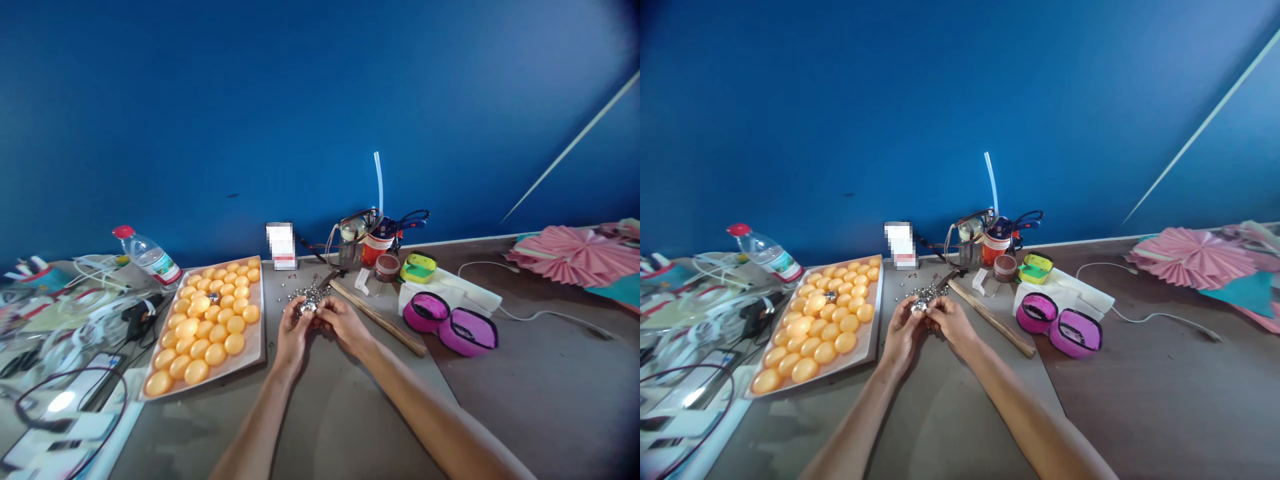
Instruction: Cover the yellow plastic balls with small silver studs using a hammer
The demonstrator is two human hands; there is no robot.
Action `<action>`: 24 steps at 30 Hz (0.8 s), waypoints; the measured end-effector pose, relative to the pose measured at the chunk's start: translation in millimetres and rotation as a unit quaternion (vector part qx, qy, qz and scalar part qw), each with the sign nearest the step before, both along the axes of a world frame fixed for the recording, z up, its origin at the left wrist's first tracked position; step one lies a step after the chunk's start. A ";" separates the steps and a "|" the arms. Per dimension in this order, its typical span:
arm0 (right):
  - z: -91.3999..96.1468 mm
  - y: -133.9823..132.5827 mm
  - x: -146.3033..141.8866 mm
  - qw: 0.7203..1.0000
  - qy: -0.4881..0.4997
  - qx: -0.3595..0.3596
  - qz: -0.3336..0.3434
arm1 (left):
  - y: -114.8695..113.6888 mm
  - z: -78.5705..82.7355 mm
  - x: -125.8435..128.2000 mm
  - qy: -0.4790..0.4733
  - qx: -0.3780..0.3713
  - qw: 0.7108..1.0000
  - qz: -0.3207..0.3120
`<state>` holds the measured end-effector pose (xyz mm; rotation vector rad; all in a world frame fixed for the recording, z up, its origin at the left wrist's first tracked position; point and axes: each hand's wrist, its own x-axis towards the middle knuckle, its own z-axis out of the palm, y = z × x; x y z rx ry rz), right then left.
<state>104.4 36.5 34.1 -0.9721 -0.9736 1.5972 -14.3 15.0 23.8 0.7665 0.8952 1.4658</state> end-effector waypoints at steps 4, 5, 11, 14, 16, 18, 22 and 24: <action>-1.4 5.9 6.0 0.999 0.046 0.017 -0.006 | 0.8 10.9 -3.2 -0.084 -0.017 0.996 -0.036; -2.9 7.7 8.0 0.999 0.034 0.035 -0.016 | 1.2 13.0 -4.7 -0.097 -0.025 0.995 -0.030; -13.4 15.1 22.0 0.959 -0.209 0.165 -0.095 | 3.6 17.1 -10.9 -0.128 -0.032 0.991 -0.024; -20.2 16.4 28.0 0.883 -0.365 0.268 -0.126 | 3.6 17.1 -10.9 -0.132 -0.020 0.991 -0.030; -26.1 17.1 30.1 0.844 -0.429 0.299 -0.120 | 3.3 17.6 -10.7 -0.133 -0.010 0.991 -0.033; -31.8 17.8 30.6 0.822 -0.471 0.301 -0.108 | 3.1 18.2 -10.9 -0.132 0.000 0.991 -0.033; -38.1 19.5 30.4 0.802 -0.513 0.292 -0.090 | 4.1 18.8 -12.0 -0.128 0.007 0.991 -0.025; -38.5 20.0 30.7 0.795 -0.529 0.287 -0.081 | 5.0 18.4 -12.7 -0.129 0.009 0.991 -0.021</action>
